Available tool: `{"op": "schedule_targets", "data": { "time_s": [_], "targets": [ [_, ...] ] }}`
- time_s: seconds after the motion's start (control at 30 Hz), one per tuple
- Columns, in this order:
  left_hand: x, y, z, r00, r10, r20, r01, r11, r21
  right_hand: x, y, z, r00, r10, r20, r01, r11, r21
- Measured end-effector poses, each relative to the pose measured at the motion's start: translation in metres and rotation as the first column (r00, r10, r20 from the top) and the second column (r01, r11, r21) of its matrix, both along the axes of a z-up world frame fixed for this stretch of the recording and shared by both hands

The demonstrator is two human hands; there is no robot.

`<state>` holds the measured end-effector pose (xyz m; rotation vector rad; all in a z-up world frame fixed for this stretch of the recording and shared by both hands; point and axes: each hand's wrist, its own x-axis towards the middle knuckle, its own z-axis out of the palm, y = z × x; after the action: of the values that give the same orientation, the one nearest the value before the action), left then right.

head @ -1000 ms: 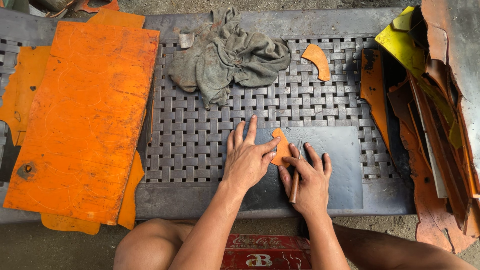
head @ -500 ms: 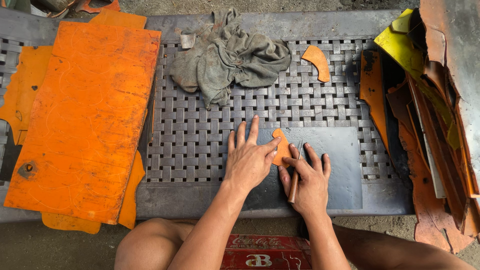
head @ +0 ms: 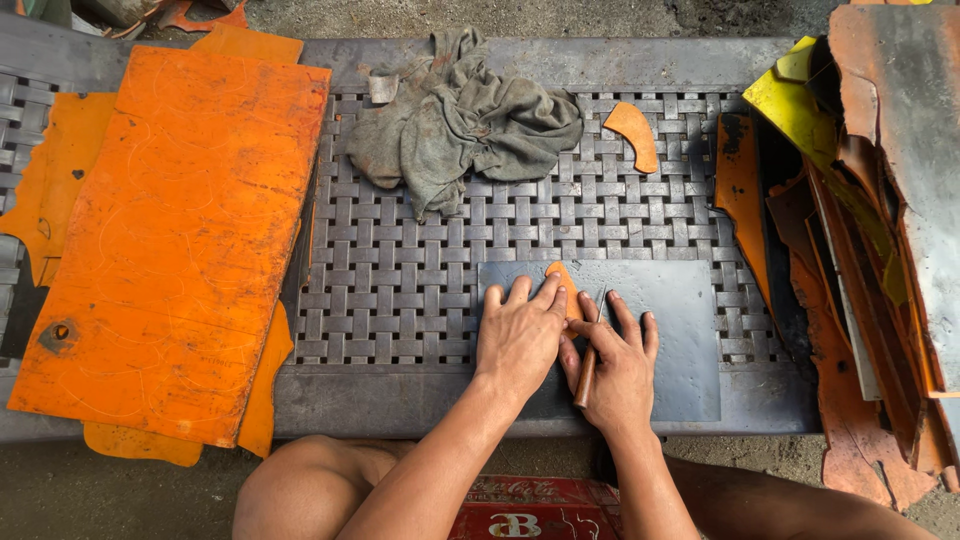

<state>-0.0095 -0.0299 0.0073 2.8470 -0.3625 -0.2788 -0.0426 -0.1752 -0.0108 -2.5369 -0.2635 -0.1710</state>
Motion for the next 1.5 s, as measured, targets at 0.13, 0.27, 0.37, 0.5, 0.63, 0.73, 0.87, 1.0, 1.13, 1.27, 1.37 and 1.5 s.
{"op": "schedule_targets", "data": {
  "time_s": [0.13,0.27,0.37,0.5,0.63,0.73,0.87,1.0,1.13,1.27,1.37,1.5],
  "targets": [
    [0.003,-0.001,0.0,0.999,-0.046,-0.029,0.048,0.996,0.075,0.008,-0.013,-0.01,0.997,-0.023,0.068,0.019,0.998,0.06],
    [0.008,-0.004,-0.001,0.989,-0.078,-0.124,0.091,0.99,0.104,0.045,-0.034,-0.02,0.865,-0.225,-0.448,0.453,0.734,0.506],
    [0.009,-0.004,0.0,0.985,-0.085,-0.153,0.1,0.99,0.098,0.087,-0.041,-0.022,0.913,0.08,-0.401,0.295,0.55,0.781],
    [0.013,-0.003,0.003,0.978,-0.079,-0.195,0.095,0.992,0.077,0.117,-0.033,-0.018,0.84,0.172,-0.516,0.318,0.615,0.722],
    [0.01,-0.004,0.001,0.976,-0.068,-0.209,0.083,0.995,0.062,0.119,-0.031,-0.015,0.815,0.182,-0.55,0.314,0.659,0.683],
    [0.01,-0.006,0.001,0.974,-0.061,-0.217,0.076,0.995,0.062,0.12,-0.03,-0.015,0.809,0.195,-0.554,0.307,0.664,0.682],
    [0.01,-0.007,0.001,0.976,-0.066,-0.209,0.083,0.994,0.075,0.121,-0.029,-0.013,0.807,0.191,-0.559,0.306,0.674,0.672],
    [0.01,-0.007,0.001,0.977,-0.067,-0.203,0.084,0.994,0.075,0.121,-0.029,-0.013,0.803,0.188,-0.566,0.312,0.676,0.668],
    [0.01,-0.008,0.002,0.974,-0.064,-0.217,0.082,0.994,0.074,0.122,-0.03,-0.016,0.805,0.2,-0.558,0.305,0.668,0.679],
    [0.011,-0.008,0.005,0.973,-0.071,-0.221,0.092,0.992,0.086,0.121,-0.03,-0.017,0.822,0.199,-0.533,0.258,0.704,0.662],
    [0.01,-0.008,0.005,0.975,-0.061,-0.216,0.08,0.993,0.083,0.117,-0.028,-0.013,0.85,0.201,-0.487,0.163,0.778,0.607],
    [0.009,-0.007,0.005,0.978,-0.044,-0.203,0.061,0.995,0.076,0.101,-0.022,0.005,0.887,0.15,-0.437,0.097,0.864,0.493]
  ]
}}
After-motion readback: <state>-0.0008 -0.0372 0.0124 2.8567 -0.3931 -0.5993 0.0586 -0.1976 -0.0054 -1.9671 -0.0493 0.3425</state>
